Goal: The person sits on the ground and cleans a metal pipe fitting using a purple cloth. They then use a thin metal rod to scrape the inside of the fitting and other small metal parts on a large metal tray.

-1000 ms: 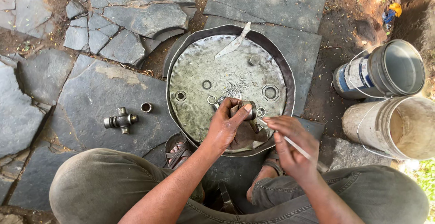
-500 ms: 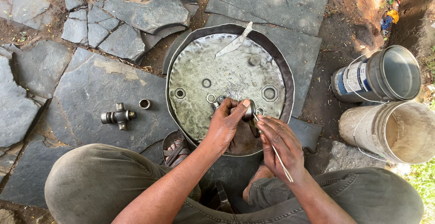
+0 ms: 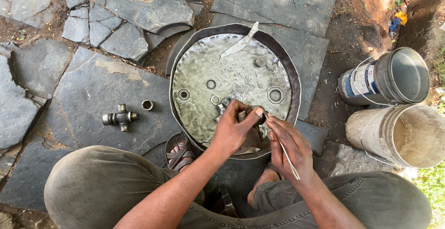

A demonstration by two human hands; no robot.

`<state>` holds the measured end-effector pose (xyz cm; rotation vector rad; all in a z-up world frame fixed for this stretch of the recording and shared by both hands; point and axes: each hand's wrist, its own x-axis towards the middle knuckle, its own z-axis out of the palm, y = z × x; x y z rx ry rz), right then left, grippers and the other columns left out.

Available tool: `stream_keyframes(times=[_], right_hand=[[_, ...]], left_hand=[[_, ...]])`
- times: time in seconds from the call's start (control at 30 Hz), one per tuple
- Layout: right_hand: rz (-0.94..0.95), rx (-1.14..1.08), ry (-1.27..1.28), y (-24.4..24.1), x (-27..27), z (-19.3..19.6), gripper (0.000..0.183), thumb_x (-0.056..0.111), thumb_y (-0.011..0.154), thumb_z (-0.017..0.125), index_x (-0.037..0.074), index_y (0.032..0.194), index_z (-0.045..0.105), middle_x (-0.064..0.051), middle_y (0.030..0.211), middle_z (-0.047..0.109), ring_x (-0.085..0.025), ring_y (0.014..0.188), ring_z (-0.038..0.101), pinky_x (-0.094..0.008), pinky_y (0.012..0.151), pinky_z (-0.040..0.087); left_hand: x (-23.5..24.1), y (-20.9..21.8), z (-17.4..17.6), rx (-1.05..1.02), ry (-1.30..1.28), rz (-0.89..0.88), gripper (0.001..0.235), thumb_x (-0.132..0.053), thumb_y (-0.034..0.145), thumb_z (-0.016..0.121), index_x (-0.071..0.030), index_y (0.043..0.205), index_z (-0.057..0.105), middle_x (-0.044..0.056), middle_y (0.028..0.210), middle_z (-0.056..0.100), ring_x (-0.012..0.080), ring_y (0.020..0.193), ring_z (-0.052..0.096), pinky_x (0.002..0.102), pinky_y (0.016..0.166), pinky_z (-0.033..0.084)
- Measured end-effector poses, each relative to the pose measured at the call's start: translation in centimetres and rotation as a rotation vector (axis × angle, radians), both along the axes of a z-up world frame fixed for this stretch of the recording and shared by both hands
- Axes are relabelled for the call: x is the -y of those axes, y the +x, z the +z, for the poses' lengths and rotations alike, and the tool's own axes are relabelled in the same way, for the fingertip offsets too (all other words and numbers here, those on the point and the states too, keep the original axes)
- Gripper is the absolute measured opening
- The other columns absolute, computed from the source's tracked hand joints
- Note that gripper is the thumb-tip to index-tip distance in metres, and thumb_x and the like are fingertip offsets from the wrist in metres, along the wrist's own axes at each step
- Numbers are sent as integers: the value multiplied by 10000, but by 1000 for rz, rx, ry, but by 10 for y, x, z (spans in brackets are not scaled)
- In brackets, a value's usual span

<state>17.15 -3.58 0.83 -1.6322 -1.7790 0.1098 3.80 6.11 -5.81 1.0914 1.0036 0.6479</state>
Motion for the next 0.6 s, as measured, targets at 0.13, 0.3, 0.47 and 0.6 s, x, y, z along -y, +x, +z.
stream_keyframes(times=[0.13,0.3,0.47,0.6], right_hand=[[20,-22,14,0,2,5,283,-50,933,645,10,1207,685,-163,1194,724,-305,1126,737,-382,956,602],[-44,-1,-11,-2,1,4,266,-53,942,655,-15,1203,687,-180,1182,735,-320,1107,743,-384,939,601],[-9,-79,0,1,3,6,248,-42,960,634,4,1199,684,-168,1187,730,-303,1120,746,-371,945,616],[-60,-58,-25,0,2,6,237,-30,965,649,0,1196,692,-168,1182,740,-302,1105,751,-371,925,610]], left_hand=[[-1,-3,8,-44,-19,-20,459,-462,878,761,-39,992,624,54,843,648,113,775,559,293,712,492],[1,-2,12,-78,75,-42,439,-433,887,770,-38,1015,628,63,866,639,131,787,577,303,725,504],[3,-6,14,-9,150,-21,390,-360,893,774,-56,1090,627,47,958,663,133,881,637,308,808,530],[2,-4,13,18,227,-20,394,-294,890,790,-40,1135,614,75,1010,644,163,914,631,331,834,535]])
